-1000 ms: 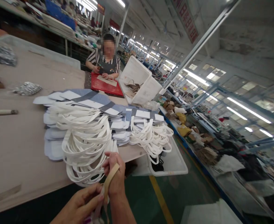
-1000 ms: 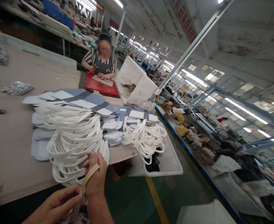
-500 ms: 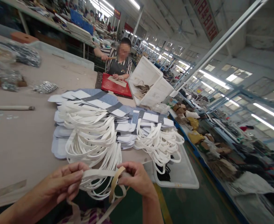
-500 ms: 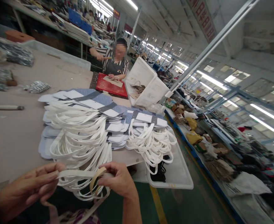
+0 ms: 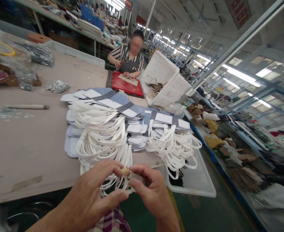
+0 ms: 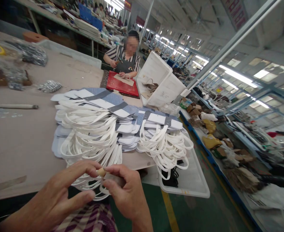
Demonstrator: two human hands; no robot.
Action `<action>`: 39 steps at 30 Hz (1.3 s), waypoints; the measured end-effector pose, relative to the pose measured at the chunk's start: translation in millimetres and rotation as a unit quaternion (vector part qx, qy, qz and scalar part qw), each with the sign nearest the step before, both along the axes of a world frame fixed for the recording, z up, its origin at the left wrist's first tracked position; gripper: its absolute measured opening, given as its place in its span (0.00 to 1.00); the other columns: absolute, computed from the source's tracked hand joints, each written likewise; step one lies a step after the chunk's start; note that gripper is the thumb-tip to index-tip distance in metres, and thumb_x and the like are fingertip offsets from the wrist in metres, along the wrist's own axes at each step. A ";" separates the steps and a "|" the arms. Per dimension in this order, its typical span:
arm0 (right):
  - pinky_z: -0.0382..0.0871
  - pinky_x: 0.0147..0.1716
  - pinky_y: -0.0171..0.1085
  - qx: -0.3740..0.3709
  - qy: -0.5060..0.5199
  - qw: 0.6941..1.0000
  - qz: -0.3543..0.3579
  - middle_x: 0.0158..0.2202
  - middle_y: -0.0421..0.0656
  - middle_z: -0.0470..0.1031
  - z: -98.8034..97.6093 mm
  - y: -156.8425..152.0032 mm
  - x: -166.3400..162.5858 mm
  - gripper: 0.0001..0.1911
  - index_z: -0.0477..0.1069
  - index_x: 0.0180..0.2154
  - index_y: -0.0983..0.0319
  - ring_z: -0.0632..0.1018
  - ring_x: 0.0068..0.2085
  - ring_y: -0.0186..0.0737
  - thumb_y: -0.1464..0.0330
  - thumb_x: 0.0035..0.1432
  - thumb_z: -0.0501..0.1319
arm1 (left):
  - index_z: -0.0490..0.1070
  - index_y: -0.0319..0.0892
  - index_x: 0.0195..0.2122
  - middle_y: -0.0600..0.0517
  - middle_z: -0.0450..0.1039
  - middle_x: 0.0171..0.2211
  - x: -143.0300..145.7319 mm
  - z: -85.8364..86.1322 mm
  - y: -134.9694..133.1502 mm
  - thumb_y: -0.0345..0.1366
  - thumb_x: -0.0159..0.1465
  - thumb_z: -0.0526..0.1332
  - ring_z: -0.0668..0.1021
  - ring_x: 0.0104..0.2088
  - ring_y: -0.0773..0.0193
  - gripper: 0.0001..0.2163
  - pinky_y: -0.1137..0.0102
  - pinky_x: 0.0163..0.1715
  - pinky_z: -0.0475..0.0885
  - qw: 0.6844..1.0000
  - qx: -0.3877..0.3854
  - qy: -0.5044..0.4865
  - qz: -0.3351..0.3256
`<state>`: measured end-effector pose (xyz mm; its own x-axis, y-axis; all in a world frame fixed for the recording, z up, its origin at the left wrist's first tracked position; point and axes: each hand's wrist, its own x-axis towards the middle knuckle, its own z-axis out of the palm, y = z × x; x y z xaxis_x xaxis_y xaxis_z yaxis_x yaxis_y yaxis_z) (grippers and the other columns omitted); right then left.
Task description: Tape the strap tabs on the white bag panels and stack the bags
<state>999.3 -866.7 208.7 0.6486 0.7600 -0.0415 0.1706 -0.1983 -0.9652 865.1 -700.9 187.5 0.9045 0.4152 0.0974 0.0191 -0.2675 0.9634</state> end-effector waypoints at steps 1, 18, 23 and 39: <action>0.67 0.31 0.31 0.002 -0.003 1.000 0.006 0.37 0.42 0.84 1.3 0.8 -2.1 0.11 0.85 0.44 0.57 0.75 0.31 0.34 0.67 0.58 0.71 | 0.77 0.50 0.39 0.53 0.81 0.44 4.4 3.7 -1.9 0.54 0.68 0.63 0.79 0.47 0.57 0.14 0.70 0.49 0.71 1.000 0.003 0.003 -0.023; 0.62 0.24 0.30 0.001 0.177 0.984 -0.015 0.28 0.41 0.82 -22.9 17.4 -15.6 0.25 0.79 0.47 0.62 0.71 0.23 0.30 0.51 0.57 0.73 | 0.73 0.44 0.33 0.55 0.70 0.30 14.0 -16.1 16.6 0.53 0.67 0.61 0.72 0.33 0.62 0.17 0.70 0.35 0.68 0.969 -0.222 0.075 -0.082; 0.61 0.25 0.31 -0.067 0.137 0.988 -0.009 0.22 0.38 0.74 -18.8 18.6 -16.5 0.19 0.80 0.32 0.64 0.69 0.24 0.31 0.53 0.58 0.72 | 0.70 0.44 0.28 0.51 0.75 0.36 8.7 -17.7 23.0 0.52 0.65 0.63 0.75 0.38 0.59 0.17 0.71 0.36 0.69 0.977 -0.177 0.078 -0.090; 0.68 0.35 0.35 -0.006 0.106 0.993 -0.042 0.32 0.41 0.80 -43.5 30.1 -18.7 0.14 0.81 0.39 0.62 0.75 0.32 0.37 0.58 0.58 0.70 | 0.80 0.43 0.37 0.51 0.78 0.33 0.6 -34.2 24.7 0.55 0.63 0.70 0.76 0.31 0.64 0.18 0.71 0.35 0.73 0.852 -0.471 0.119 -0.195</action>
<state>980.5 -836.6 165.3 0.6860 0.7016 -0.1925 -0.0531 -0.2155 -0.9751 865.7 -676.2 153.3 0.9391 -0.1284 -0.3189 0.3305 0.5923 0.7348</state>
